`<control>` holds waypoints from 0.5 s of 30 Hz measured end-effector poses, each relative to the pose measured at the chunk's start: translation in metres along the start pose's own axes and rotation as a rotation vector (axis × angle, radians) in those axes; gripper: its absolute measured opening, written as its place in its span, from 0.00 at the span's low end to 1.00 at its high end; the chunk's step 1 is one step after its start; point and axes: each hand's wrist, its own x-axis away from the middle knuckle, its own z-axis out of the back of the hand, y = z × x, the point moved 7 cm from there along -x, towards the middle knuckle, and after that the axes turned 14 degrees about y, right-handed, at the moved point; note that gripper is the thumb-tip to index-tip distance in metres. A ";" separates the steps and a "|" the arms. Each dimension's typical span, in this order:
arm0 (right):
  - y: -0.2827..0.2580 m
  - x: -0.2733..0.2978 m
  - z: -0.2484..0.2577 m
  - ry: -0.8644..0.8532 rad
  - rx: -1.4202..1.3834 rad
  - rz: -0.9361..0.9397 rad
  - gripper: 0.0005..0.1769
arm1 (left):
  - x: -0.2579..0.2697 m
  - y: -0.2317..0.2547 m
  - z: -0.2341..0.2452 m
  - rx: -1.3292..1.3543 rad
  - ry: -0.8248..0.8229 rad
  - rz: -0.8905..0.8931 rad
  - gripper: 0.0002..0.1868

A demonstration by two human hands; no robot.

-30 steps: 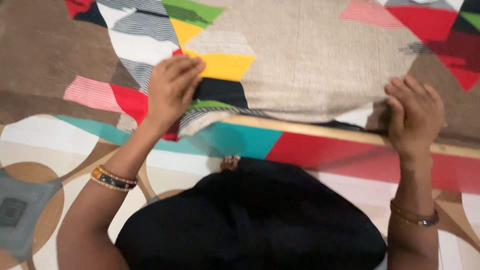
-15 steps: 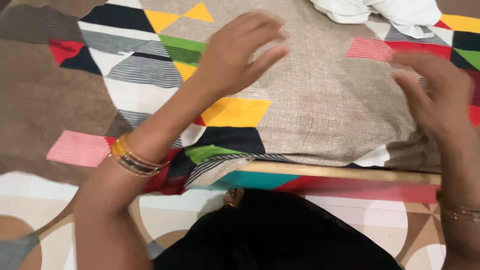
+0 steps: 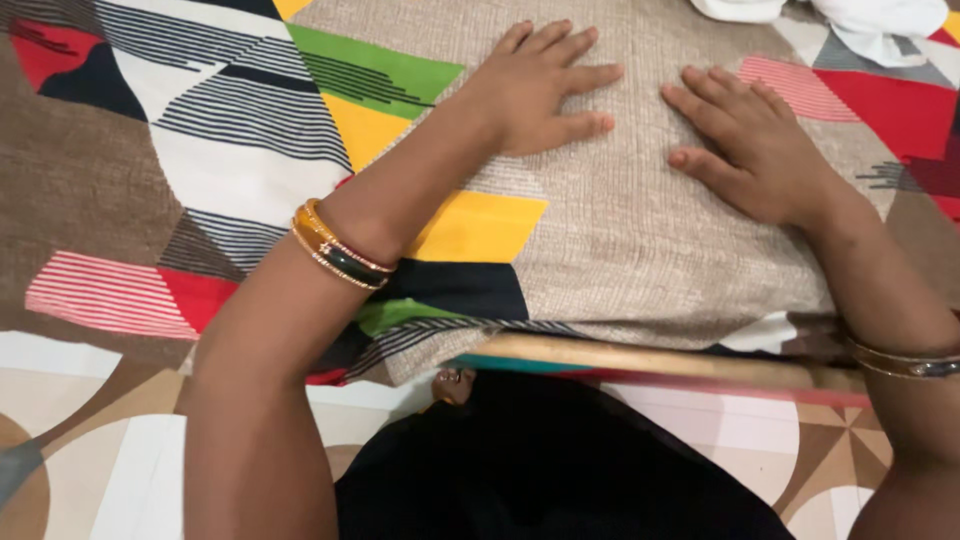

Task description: The person tucks the edges of a bedsheet under a mattress using a wooden stick and their hands.

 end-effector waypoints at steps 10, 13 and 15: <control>-0.065 0.049 0.017 0.017 0.051 0.093 0.34 | 0.060 0.064 0.040 0.001 -0.011 -0.103 0.44; -0.092 0.079 0.005 0.049 0.163 0.129 0.38 | 0.087 0.090 0.054 -0.028 0.059 -0.217 0.50; -0.113 0.100 0.001 0.144 0.221 0.199 0.42 | 0.110 0.101 0.062 -0.079 0.135 -0.202 0.48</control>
